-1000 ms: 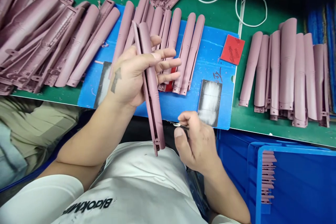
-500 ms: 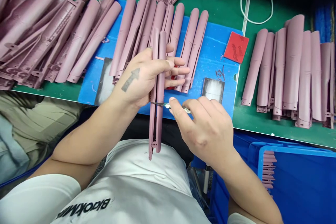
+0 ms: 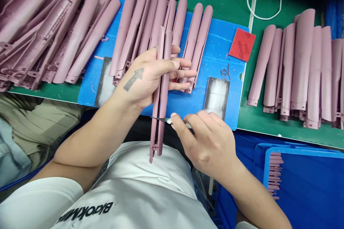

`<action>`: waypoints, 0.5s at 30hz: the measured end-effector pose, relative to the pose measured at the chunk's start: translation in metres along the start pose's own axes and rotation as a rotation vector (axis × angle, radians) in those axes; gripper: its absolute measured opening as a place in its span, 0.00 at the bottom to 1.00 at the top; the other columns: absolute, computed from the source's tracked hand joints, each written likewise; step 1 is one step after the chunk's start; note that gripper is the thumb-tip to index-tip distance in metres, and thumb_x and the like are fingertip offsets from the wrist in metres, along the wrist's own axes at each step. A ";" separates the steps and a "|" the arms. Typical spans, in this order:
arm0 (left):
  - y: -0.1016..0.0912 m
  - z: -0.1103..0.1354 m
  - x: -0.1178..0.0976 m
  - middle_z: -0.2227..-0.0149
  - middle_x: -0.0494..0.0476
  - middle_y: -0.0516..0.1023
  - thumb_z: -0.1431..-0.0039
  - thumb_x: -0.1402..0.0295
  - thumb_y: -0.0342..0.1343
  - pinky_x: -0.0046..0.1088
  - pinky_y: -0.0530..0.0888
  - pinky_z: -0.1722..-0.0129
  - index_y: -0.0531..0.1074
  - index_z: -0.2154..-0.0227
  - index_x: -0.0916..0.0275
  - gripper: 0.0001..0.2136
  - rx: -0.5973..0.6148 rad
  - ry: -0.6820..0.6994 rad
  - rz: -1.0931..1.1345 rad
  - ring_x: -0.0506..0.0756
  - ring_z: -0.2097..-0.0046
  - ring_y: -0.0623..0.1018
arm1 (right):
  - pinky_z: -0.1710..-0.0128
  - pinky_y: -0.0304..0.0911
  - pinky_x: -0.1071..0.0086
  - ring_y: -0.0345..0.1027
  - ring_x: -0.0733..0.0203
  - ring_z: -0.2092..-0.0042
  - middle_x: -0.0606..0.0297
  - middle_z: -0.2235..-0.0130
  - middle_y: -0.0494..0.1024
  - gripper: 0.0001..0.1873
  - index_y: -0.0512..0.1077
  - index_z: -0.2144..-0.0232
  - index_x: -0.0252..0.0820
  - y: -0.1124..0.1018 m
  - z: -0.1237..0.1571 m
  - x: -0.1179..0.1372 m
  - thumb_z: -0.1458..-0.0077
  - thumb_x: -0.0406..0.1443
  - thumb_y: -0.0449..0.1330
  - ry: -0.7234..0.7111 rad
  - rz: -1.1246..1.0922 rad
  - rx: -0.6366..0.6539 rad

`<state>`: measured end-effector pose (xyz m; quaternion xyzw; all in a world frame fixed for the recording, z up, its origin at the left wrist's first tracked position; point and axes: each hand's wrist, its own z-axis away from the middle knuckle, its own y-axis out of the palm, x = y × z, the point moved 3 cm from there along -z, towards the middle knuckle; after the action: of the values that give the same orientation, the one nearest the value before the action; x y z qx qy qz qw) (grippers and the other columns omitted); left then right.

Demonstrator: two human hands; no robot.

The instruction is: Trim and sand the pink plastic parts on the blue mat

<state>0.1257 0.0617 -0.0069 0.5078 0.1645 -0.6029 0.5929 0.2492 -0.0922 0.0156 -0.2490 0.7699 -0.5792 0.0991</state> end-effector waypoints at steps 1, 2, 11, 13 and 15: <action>0.001 0.000 -0.001 0.47 0.65 0.85 0.38 0.76 0.59 0.41 0.89 0.54 0.69 0.46 0.59 0.18 -0.001 -0.001 0.010 0.66 0.44 0.87 | 0.65 0.55 0.60 0.66 0.57 0.65 0.60 0.62 0.83 0.15 0.76 0.43 0.39 0.000 0.002 0.001 0.30 0.29 0.63 -0.005 -0.006 0.008; 0.001 -0.001 -0.001 0.46 0.65 0.85 0.39 0.76 0.59 0.42 0.88 0.53 0.70 0.46 0.59 0.19 -0.002 -0.002 0.019 0.66 0.43 0.87 | 0.66 0.55 0.60 0.66 0.57 0.65 0.60 0.62 0.83 0.15 0.76 0.42 0.39 0.000 0.003 0.003 0.30 0.29 0.63 -0.011 -0.009 0.016; -0.006 -0.008 0.003 0.48 0.61 0.87 0.39 0.72 0.65 0.43 0.88 0.50 0.73 0.50 0.54 0.16 0.026 0.059 -0.013 0.68 0.41 0.86 | 0.65 0.56 0.58 0.67 0.53 0.63 0.53 0.61 0.83 0.17 0.78 0.44 0.31 -0.001 0.018 0.021 0.31 0.26 0.58 -0.063 -0.114 0.124; -0.008 -0.010 0.003 0.49 0.60 0.87 0.40 0.73 0.65 0.42 0.89 0.52 0.72 0.51 0.55 0.15 0.018 0.063 -0.010 0.68 0.41 0.86 | 0.65 0.56 0.58 0.67 0.53 0.65 0.54 0.62 0.83 0.17 0.79 0.46 0.31 -0.004 0.019 0.026 0.30 0.26 0.55 -0.104 -0.149 0.158; -0.008 -0.012 0.001 0.48 0.62 0.87 0.40 0.74 0.64 0.42 0.89 0.52 0.72 0.51 0.56 0.16 0.018 0.057 -0.014 0.69 0.40 0.86 | 0.66 0.56 0.59 0.67 0.55 0.66 0.56 0.65 0.82 0.16 0.80 0.48 0.34 -0.008 0.020 0.027 0.28 0.27 0.53 -0.143 -0.213 0.197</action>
<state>0.1233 0.0726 -0.0159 0.5290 0.1795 -0.5939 0.5789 0.2366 -0.1242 0.0204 -0.3589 0.6696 -0.6400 0.1154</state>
